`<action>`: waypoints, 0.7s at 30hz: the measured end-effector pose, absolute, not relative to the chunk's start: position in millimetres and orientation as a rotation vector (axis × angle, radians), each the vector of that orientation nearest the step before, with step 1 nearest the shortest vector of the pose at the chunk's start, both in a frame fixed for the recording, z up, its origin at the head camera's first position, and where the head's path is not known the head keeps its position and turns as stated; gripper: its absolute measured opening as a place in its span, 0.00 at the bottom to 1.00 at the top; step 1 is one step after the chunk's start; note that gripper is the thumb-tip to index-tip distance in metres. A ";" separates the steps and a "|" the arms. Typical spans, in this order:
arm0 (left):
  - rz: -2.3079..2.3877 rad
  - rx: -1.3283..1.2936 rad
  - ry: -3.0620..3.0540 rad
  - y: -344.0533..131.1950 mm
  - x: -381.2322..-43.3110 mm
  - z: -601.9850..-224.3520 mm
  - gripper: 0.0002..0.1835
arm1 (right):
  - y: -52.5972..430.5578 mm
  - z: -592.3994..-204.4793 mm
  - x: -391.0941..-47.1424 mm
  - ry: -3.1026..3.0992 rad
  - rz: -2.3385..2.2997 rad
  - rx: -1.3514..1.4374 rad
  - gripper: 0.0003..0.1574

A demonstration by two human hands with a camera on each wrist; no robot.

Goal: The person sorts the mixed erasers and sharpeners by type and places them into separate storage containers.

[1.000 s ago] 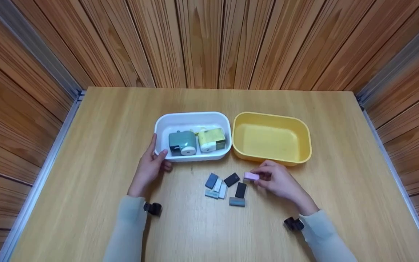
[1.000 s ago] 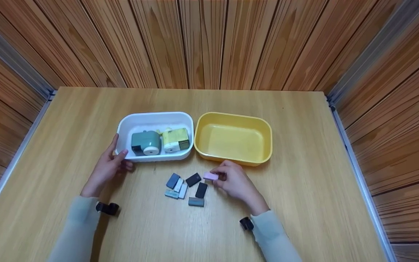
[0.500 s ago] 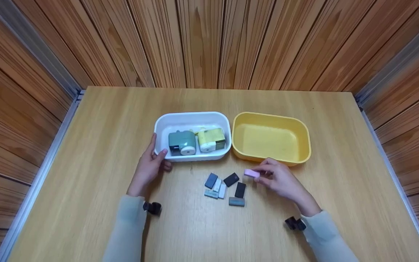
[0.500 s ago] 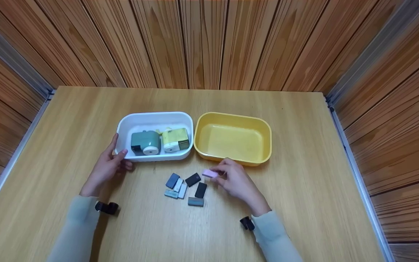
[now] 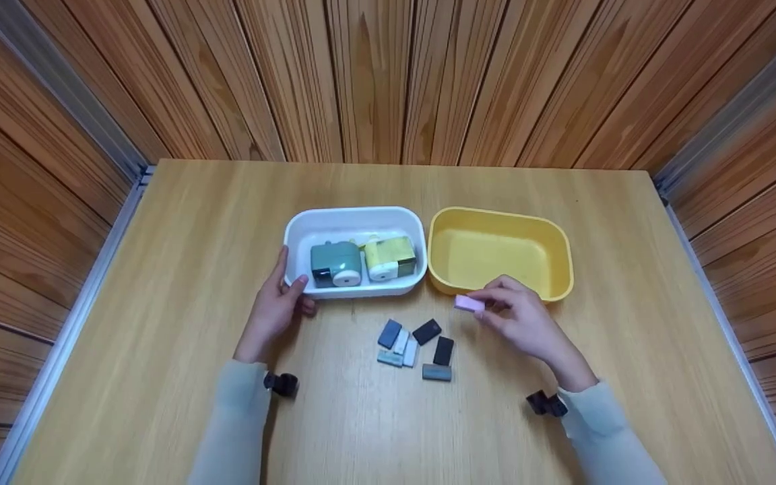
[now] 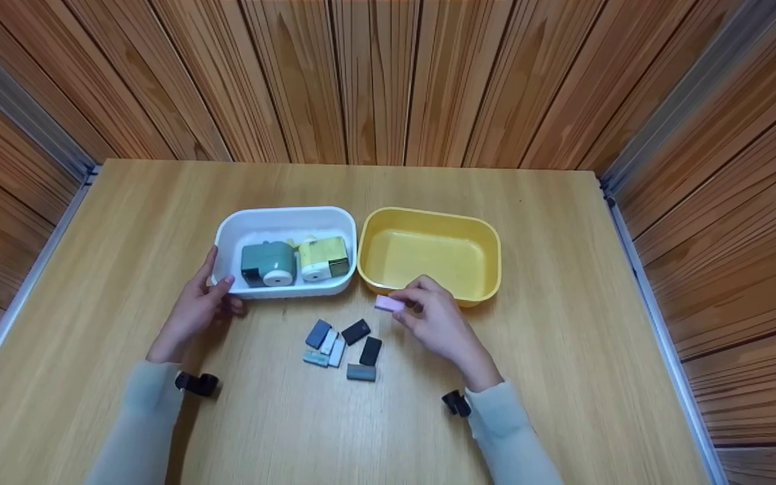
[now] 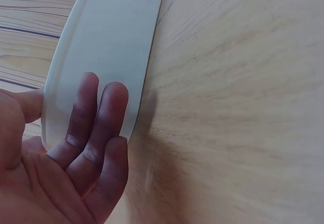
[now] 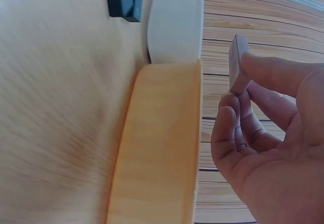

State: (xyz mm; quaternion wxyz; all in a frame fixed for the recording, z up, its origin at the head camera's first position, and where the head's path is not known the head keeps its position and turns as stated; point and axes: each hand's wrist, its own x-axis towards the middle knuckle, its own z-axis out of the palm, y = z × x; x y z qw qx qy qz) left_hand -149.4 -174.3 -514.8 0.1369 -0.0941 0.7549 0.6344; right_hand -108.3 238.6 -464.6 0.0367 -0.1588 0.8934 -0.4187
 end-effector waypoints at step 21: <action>1.839 -0.259 2.186 -173.3 -147.4 -516.4 0.37 | 250.7 -438.0 -129.0 2.796 -1.289 -0.484 0.15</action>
